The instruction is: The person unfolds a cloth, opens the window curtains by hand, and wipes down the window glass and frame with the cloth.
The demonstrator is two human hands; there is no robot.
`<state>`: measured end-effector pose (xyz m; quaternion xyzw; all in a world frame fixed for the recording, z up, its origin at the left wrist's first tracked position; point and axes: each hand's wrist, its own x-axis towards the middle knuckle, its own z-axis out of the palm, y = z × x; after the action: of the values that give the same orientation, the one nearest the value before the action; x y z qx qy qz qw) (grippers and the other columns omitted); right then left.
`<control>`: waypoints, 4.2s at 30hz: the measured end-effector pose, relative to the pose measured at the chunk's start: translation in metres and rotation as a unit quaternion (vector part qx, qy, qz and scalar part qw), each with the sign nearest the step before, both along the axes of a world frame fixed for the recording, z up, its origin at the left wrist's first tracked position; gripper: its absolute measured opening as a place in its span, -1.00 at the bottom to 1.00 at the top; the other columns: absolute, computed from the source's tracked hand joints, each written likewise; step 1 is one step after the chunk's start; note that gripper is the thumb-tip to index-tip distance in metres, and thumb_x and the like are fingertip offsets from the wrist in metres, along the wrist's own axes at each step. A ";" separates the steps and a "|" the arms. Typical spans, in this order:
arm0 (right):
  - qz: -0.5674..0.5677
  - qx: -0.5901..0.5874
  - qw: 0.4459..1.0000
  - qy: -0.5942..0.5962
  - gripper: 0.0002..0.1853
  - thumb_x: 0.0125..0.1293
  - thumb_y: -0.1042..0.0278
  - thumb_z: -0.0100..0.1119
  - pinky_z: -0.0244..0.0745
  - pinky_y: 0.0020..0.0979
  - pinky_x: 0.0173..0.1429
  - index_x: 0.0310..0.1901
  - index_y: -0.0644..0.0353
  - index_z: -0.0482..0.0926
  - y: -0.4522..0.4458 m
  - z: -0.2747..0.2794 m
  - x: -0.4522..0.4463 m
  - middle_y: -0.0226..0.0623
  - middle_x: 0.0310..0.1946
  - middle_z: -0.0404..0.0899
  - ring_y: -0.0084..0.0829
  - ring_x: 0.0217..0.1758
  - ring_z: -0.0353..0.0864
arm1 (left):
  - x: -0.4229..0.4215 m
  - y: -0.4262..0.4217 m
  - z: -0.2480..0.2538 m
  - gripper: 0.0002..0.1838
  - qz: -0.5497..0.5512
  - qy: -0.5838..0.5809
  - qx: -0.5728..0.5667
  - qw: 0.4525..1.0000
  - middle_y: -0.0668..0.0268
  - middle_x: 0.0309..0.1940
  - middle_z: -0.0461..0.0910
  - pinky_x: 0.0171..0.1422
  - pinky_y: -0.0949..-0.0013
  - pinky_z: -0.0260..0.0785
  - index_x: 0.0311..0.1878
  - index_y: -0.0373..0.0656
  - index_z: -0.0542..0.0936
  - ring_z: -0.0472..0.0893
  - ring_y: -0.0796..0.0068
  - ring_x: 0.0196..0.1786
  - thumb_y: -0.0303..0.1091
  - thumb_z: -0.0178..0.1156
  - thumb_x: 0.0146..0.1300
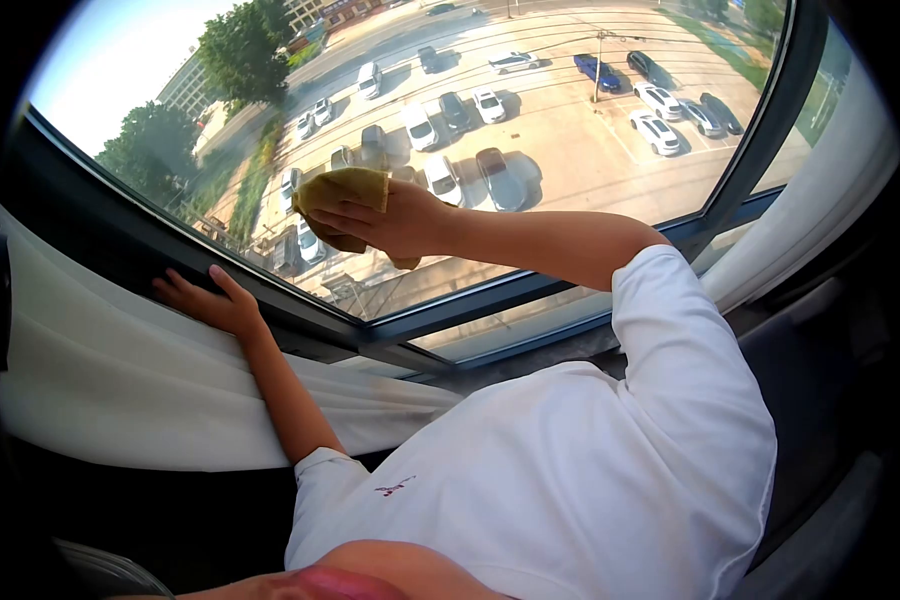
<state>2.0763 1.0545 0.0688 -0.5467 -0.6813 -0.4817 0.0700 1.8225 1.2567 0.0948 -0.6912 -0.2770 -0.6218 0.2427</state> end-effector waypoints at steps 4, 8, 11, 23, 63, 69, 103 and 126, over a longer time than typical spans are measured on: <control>0.028 0.051 0.987 -0.147 -0.34 0.38 0.24 0.00 0.13 -0.27 0.65 0.51 -0.08 0.15 0.062 0.001 -0.031 -0.51 0.51 0.16 -0.46 0.60 0.10 | -0.001 0.000 -0.001 -0.31 0.000 0.002 0.000 1.000 -0.27 0.53 0.04 0.57 -0.26 -0.10 0.47 -0.36 0.23 0.08 -0.33 0.55 -0.04 0.00 0.46; 0.084 -0.028 0.991 -0.103 -0.39 0.41 0.26 -0.05 0.07 -0.23 0.65 0.50 -0.01 0.18 0.092 -0.007 -0.059 -0.45 0.44 0.28 -0.38 0.54 0.20 | 0.001 -0.005 0.002 -0.32 -0.015 -0.004 0.008 1.000 -0.26 0.52 0.08 0.57 -0.25 -0.09 0.46 -0.37 0.24 0.08 -0.34 0.55 -0.09 0.02 0.44; 0.062 -0.065 0.988 -0.127 -0.38 0.45 0.22 -0.13 -0.05 -0.23 0.68 0.53 0.00 0.14 0.109 -0.040 -0.072 -0.45 0.50 0.20 -0.36 0.58 0.13 | 0.001 -0.007 0.002 -0.32 -0.010 -0.003 0.006 1.000 -0.25 0.52 0.09 0.57 -0.25 -0.10 0.46 -0.38 0.24 0.09 -0.34 0.55 -0.09 0.02 0.44; 0.050 -0.145 0.965 -0.211 -0.41 0.53 0.21 -0.23 -0.12 -0.27 0.69 0.55 0.05 0.08 0.085 -0.121 -0.061 -0.38 0.55 0.12 -0.32 0.60 0.10 | 0.000 -0.004 -0.001 -0.30 -0.014 -0.001 0.008 1.000 -0.21 0.54 0.06 0.56 -0.29 -0.13 0.50 -0.34 0.21 0.06 -0.37 0.55 -0.04 -0.02 0.47; -0.141 0.277 0.875 0.371 -0.42 0.43 0.38 -0.01 0.05 0.04 0.57 0.45 0.37 0.27 -0.189 -0.181 0.163 0.19 0.46 0.23 0.21 0.53 0.16 | -0.006 0.004 -0.007 -0.28 -0.003 0.015 0.008 1.000 -0.25 0.56 -0.06 0.58 -0.25 -0.10 0.54 -0.34 0.12 -0.04 -0.32 0.60 -0.02 -0.06 0.52; -0.122 0.400 0.779 0.467 -0.38 0.56 0.36 -0.11 -0.22 -0.06 0.66 0.56 0.32 0.02 -0.227 -0.189 0.215 0.04 0.61 -0.07 0.01 0.68 -0.17 | -0.005 0.001 -0.005 -0.29 -0.010 0.009 -0.003 1.000 -0.23 0.57 -0.08 0.59 -0.22 -0.11 0.54 -0.34 0.13 -0.06 -0.28 0.61 -0.02 -0.07 0.53; 0.089 0.665 0.269 0.691 -0.36 0.58 0.44 -0.12 0.39 -0.34 0.28 0.60 -0.04 -0.03 -0.248 -0.326 0.280 -0.24 0.45 0.24 -0.35 0.27 0.42 | -0.003 -0.003 0.001 -0.31 0.004 0.009 0.023 1.000 -0.27 0.55 -0.02 0.57 -0.16 -0.03 0.51 -0.38 0.18 0.05 -0.25 0.59 -0.04 -0.05 0.54; -0.069 0.355 0.768 0.529 -0.33 0.48 0.34 -0.18 -0.27 0.25 0.57 0.54 0.42 -0.04 -0.080 -0.246 0.062 0.34 0.53 -0.08 0.48 0.57 -0.21 | -0.011 0.015 -0.010 -0.31 0.018 0.023 0.024 0.999 -0.26 0.56 -0.08 0.60 -0.17 -0.10 0.52 -0.35 0.16 -0.03 -0.26 0.61 -0.05 -0.04 0.54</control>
<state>2.1387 0.9742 -0.1775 -0.6968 -0.2774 -0.3270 0.5750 1.8111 1.2719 0.0851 -0.6942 -0.2683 -0.6080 0.2765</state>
